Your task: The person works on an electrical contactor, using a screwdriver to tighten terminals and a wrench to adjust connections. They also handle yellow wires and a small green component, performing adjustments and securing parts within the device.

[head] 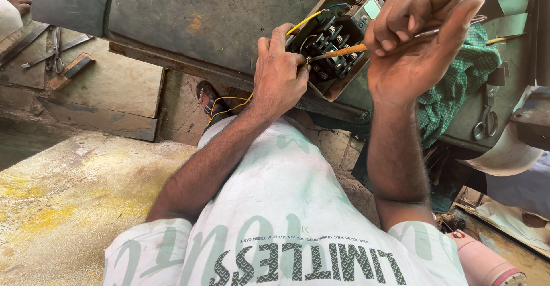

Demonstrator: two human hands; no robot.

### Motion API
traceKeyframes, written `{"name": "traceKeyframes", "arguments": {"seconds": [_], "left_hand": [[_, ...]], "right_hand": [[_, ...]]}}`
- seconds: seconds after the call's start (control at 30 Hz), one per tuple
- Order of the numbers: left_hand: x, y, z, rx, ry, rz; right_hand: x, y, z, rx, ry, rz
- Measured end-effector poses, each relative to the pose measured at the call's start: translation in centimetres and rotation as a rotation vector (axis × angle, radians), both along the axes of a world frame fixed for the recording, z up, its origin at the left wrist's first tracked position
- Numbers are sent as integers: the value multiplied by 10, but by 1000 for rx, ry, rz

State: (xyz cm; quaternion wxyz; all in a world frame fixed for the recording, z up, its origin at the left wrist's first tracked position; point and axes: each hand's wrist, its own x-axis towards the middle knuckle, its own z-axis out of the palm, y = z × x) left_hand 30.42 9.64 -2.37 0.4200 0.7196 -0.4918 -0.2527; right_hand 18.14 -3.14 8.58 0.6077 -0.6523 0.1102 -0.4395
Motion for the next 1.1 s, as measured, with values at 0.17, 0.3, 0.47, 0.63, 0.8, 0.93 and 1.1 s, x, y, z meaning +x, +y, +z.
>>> {"name": "traceKeyframes", "arguments": {"seconds": [0.17,0.3,0.47,0.63,0.8,0.93,1.1], "left_hand": [[1,0,0,1,11,-3],[1,0,-1,1,10,-9],[3,0,-2,0,14,-6],[5,1,-3,-9,8,-5],[7,3,-3,-26,13,-2],[10,4,-4,-45,11,-12],[15,5,-8,-75,37,-6]], "right_hand": [[5,3,-8,-53,-42,-78],[5,0,-21,-375,29,-204],[-23,-13,-19,-397,323,-198],[-31,-8,18,-586,268,-234],[-19,8,74,-1153,706,-160],[-11,5,94,-1165,920,57],[4,-2,109,-1217,950,186]]}}
